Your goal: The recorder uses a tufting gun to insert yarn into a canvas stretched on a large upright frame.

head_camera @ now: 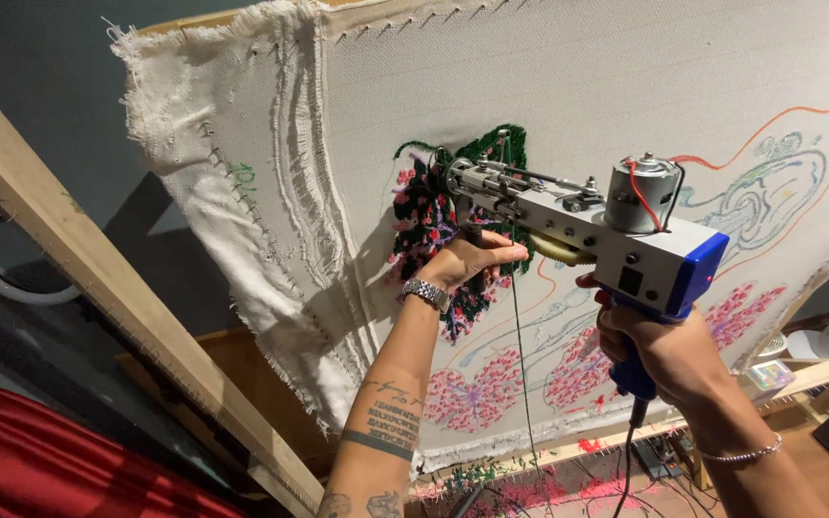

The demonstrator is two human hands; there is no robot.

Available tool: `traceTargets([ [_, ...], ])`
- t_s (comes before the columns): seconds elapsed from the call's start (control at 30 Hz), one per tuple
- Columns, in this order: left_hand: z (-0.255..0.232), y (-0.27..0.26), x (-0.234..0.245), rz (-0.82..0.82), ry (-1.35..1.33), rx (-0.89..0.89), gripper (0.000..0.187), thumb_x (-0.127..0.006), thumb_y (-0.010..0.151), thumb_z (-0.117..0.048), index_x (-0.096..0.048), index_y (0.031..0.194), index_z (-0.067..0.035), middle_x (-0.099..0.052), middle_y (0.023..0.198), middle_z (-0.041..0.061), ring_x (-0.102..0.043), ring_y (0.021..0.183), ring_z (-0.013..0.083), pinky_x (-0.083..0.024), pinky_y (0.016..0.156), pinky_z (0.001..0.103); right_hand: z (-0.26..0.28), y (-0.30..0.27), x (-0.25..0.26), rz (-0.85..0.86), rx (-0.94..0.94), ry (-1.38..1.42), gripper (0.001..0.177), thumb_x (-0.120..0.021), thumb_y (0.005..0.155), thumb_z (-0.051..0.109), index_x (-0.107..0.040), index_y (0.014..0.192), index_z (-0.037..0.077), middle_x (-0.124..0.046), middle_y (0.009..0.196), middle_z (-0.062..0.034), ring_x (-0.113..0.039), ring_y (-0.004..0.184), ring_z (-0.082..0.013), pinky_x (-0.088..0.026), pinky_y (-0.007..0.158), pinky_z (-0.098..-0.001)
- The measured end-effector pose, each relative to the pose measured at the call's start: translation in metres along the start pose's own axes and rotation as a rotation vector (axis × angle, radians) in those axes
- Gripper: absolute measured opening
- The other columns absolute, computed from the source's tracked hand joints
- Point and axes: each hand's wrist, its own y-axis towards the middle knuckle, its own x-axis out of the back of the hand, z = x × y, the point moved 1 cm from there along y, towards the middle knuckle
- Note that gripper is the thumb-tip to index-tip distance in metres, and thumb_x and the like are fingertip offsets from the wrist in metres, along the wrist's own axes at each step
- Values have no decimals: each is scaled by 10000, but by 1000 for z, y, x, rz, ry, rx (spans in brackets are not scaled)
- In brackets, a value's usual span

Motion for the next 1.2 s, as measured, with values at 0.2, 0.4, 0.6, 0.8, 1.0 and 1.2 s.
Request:
traceTargets([
  [0.2, 15, 15, 8, -63, 17, 55, 314, -822, 860, -286, -813, 1061, -44, -770, 898, 35, -593, 640, 71, -493, 565, 262, 3, 3, -14, -65, -48, -65, 271, -628, 858, 39, -700, 1120, 28, -440, 607, -4, -398, 487, -124, -323, 426, -309],
  [0.4, 29, 24, 19, -98, -65, 69, 319, -783, 879, -272, -772, 1084, -28, -723, 861, 20, -607, 601, 78, -514, 539, 267, -12, 12, -19, -36, 32, -87, 267, -627, 857, 18, -702, 1113, 32, -446, 604, 1, -401, 479, -114, -326, 429, -300],
  [0.6, 62, 45, 30, -114, -104, 36, 404, -773, 919, -309, -719, 1098, 49, -659, 835, 27, -595, 618, 83, -508, 539, 261, -25, 22, -7, -2, 107, -99, 205, -641, 865, 9, -672, 1067, -9, -472, 626, -2, -415, 503, -110, -327, 437, -294],
  [0.8, 11, 10, 3, -94, -28, 59, 603, -831, 819, -354, -657, 1258, 21, -751, 1061, 47, -619, 665, 77, -524, 568, 235, -26, 21, 30, -14, 49, -14, 279, -647, 809, -2, -646, 1086, -29, -529, 697, -49, -489, 533, -164, -390, 451, -326],
  [1.0, 3, -20, 11, 23, -35, -137, 633, -866, 820, -249, -635, 1363, -20, -733, 1119, 67, -687, 948, 90, -591, 838, 278, -40, 4, 80, 99, 151, 82, 370, -666, 852, -11, -600, 1198, -122, -518, 739, -71, -458, 584, -174, -371, 487, -315],
  [1.2, -46, -47, 29, -391, 358, -236, 303, -835, 892, -251, -741, 1125, -82, -793, 1033, 46, -755, 918, 113, -621, 831, 278, -28, -10, 81, 108, 157, 110, 438, -612, 835, -29, -596, 1261, -132, -499, 717, -59, -450, 581, -169, -379, 508, -311],
])
